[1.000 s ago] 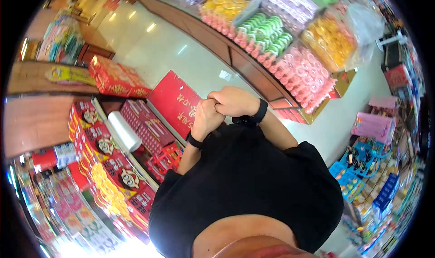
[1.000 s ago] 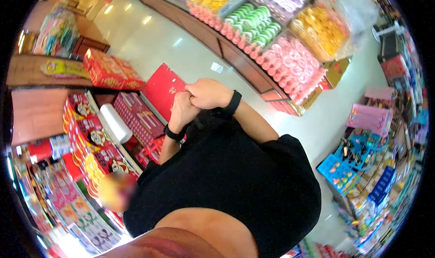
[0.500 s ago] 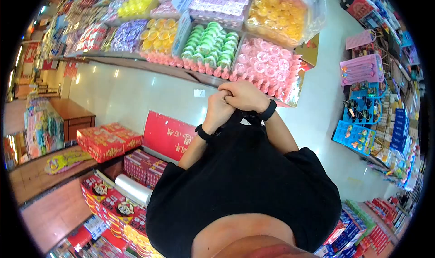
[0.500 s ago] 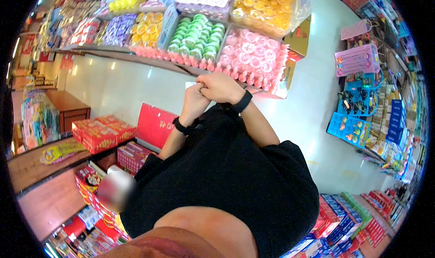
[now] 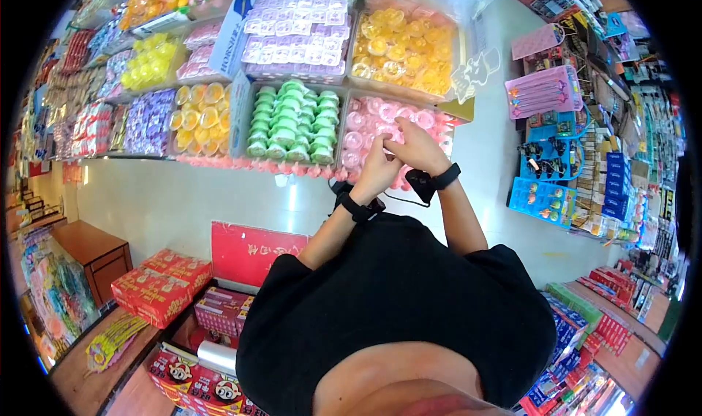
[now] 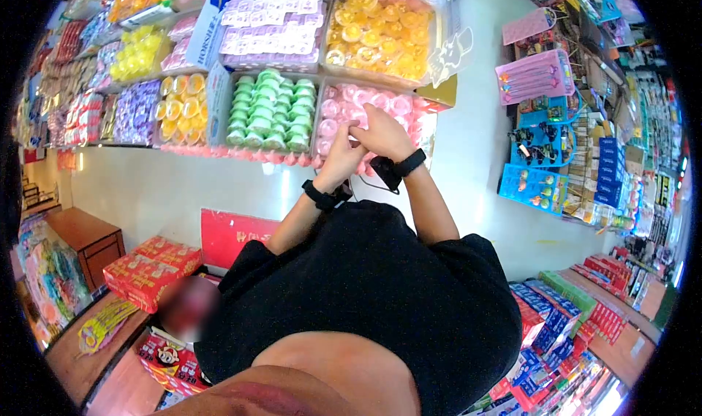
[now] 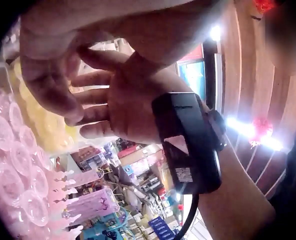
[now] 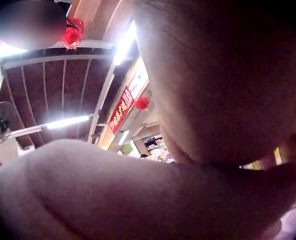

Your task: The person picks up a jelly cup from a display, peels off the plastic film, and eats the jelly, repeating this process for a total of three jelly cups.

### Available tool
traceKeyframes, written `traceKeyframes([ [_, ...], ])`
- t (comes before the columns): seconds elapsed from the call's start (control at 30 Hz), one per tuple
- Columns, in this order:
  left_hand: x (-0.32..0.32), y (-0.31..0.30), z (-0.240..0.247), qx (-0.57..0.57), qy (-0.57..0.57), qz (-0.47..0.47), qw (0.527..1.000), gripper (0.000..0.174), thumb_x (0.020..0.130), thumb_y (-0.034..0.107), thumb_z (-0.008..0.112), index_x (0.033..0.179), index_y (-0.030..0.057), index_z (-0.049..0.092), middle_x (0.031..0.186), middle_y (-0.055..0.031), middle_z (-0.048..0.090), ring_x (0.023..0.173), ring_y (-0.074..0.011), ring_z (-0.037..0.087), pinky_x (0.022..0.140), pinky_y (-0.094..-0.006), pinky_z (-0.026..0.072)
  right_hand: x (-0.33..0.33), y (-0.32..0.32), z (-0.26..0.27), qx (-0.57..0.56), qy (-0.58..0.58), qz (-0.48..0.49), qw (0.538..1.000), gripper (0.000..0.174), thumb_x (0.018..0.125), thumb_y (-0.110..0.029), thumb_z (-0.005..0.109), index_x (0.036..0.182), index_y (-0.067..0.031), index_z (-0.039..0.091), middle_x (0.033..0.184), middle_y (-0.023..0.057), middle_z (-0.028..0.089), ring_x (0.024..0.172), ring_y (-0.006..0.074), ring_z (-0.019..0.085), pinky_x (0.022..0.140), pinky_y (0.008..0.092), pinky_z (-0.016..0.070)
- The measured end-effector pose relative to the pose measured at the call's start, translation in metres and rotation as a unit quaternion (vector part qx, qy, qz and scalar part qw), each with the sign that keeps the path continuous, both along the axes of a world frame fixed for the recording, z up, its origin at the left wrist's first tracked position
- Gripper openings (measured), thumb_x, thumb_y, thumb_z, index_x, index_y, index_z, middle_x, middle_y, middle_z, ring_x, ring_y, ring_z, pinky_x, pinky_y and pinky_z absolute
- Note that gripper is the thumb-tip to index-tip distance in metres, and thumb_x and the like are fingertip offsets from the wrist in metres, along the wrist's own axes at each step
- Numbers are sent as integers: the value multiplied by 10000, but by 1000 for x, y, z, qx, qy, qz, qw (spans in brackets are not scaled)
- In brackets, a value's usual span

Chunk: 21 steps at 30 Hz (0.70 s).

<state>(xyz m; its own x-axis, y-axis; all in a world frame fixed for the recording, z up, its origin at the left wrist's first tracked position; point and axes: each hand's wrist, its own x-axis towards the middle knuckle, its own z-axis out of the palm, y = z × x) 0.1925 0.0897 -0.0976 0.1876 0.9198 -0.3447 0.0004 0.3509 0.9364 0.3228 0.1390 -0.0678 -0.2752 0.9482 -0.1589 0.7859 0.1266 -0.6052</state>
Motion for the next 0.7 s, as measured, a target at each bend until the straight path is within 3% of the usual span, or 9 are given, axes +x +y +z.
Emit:
traceKeyframes([
  [0.13,40,36,-48,53,-50,48,996,599,878,55,669,1367,-36,335,1207,-170,515,996,-210,617,805,-302,534,26,27,-8,9,44,-45,998,665,834,-346,649,1308,83,468,1256,350,538,1186,446,530,987,448,444],
  [0.2,55,60,-66,79,-82,54,992,763,824,101,724,1407,-112,280,1328,-284,418,1074,-277,593,820,-332,542,45,42,-27,23,69,-41,997,641,832,-322,657,1298,78,472,1268,344,527,1192,455,515,996,456,431],
  [0.27,64,74,-35,126,6,75,989,586,794,60,694,1303,-40,423,1295,-234,441,1182,-318,497,861,-361,522,55,54,-27,39,68,-93,993,683,853,-372,688,1301,99,478,1270,318,543,1226,419,510,1039,426,405],
  [0.33,83,95,-67,192,40,81,977,504,780,13,651,1247,-2,461,1278,-214,449,1171,-337,482,879,-368,508,64,70,-36,-2,43,-134,990,661,847,-377,691,1248,112,500,1243,316,544,1161,414,537,982,431,432],
  [0.4,97,112,-72,170,-65,45,982,498,775,-19,612,1249,6,458,1263,-222,457,1151,-364,483,948,-397,468,75,81,-49,-1,93,-142,985,629,848,-361,680,1225,112,507,1211,324,553,1148,425,543,980,434,438],
  [0.47,111,117,-80,226,72,86,968,583,773,-35,573,1327,-58,395,1314,-268,435,1231,-419,440,1099,-438,328,87,92,-80,35,111,-140,983,582,871,-320,651,1249,98,504,1200,328,571,1145,430,555,962,444,452],
  [0.53,118,129,-99,245,146,73,956,613,776,-21,569,1345,-105,357,1348,-307,404,1276,-434,410,1097,-429,330,119,122,-170,65,84,-21,994,615,893,-363,607,1283,95,482,1224,335,564,1165,430,553,968,440,452],
  [0.63,115,139,-105,214,226,32,950,616,810,1,582,1367,-94,337,1344,-332,431,1280,-405,444,1075,-407,360,97,110,-78,-112,131,-111,979,650,897,-399,582,1303,95,466,1223,333,574,1149,431,571,958,440,460],
  [0.7,112,147,-97,176,219,35,959,625,801,-4,583,1367,-100,335,1323,-337,454,1257,-407,469,1050,-406,383,102,119,-93,-82,126,-81,985,660,896,-408,577,1308,95,462,1218,336,577,1140,434,578,945,440,469],
])
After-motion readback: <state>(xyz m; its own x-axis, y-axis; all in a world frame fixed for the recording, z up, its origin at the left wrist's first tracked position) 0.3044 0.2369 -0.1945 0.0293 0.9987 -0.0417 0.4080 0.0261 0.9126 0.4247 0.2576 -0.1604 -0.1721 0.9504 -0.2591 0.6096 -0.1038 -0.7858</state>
